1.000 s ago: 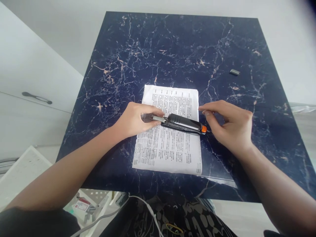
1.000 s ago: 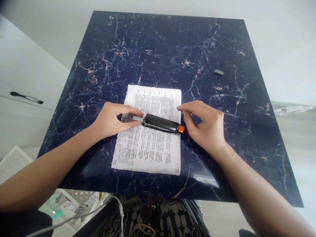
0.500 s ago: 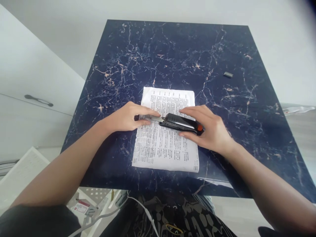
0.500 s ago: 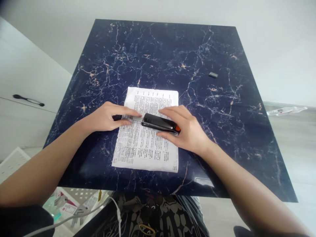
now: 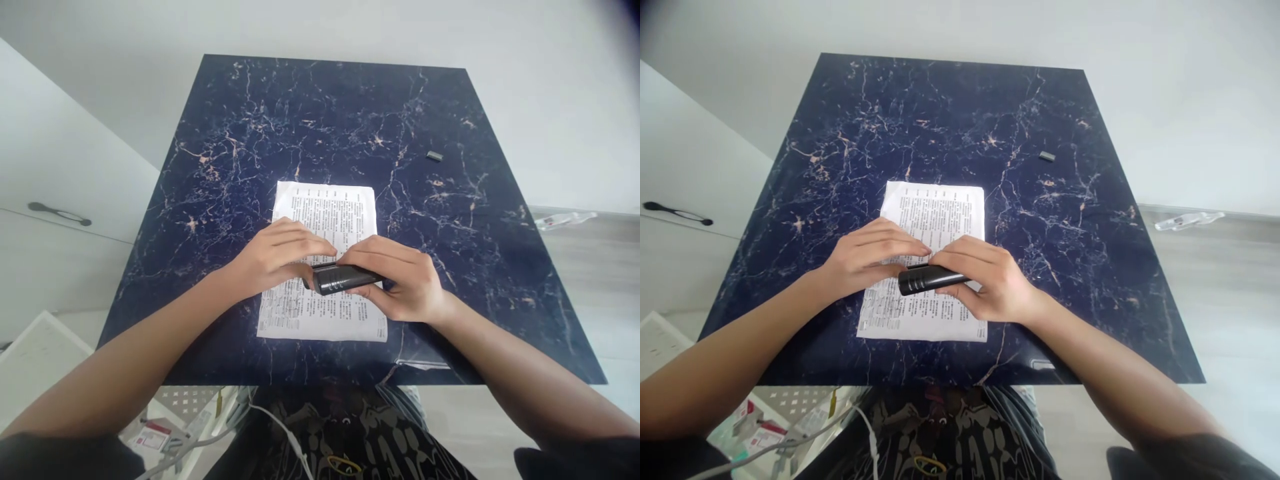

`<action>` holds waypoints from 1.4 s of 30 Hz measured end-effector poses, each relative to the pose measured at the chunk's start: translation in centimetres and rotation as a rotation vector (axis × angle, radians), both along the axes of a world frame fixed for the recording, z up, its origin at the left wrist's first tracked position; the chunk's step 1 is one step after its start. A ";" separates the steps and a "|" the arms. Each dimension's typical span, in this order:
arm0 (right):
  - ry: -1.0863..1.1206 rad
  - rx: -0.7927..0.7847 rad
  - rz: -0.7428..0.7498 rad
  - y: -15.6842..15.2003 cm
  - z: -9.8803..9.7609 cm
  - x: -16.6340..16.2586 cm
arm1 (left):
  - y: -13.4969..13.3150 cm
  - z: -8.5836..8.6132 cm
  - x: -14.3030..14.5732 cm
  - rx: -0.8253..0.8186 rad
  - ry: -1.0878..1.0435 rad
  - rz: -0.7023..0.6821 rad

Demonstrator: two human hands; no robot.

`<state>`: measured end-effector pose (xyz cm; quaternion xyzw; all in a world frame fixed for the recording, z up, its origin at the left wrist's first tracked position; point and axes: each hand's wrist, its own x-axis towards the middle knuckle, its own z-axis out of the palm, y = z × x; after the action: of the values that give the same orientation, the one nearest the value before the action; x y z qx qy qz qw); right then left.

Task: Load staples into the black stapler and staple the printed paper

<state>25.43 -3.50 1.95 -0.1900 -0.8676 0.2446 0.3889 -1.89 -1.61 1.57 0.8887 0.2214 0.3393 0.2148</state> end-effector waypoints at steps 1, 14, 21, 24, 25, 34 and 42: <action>-0.005 0.007 -0.005 0.0 0.2 0.0 | 0.0 -0.1 0.0 -0.018 0.004 0.014; -0.418 -0.168 -0.682 5.6 1.9 10.7 | -0.2 -1.0 -0.6 -0.126 0.583 0.916; -0.542 -0.309 -0.248 5.7 3.3 11.3 | 0.4 -0.9 -0.6 -0.278 0.468 0.890; -0.541 -0.354 -0.253 5.3 3.2 10.8 | 0.4 -0.8 -0.5 -0.328 0.398 0.911; -0.546 -0.356 -0.263 5.2 3.0 10.5 | 0.3 -0.8 -0.5 -0.328 0.383 0.913; -0.600 -0.211 -0.294 4.0 1.7 6.9 | 0.1 -0.9 -0.4 -0.228 0.397 0.915; -0.603 -0.194 -0.309 4.1 1.4 7.2 | 0.5 -0.4 -1.3 -0.422 0.427 0.975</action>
<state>32.65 0.64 3.35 -0.4186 -0.8773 0.1969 0.1277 -3.24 -1.13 1.13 0.6705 0.7071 0.1607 0.1568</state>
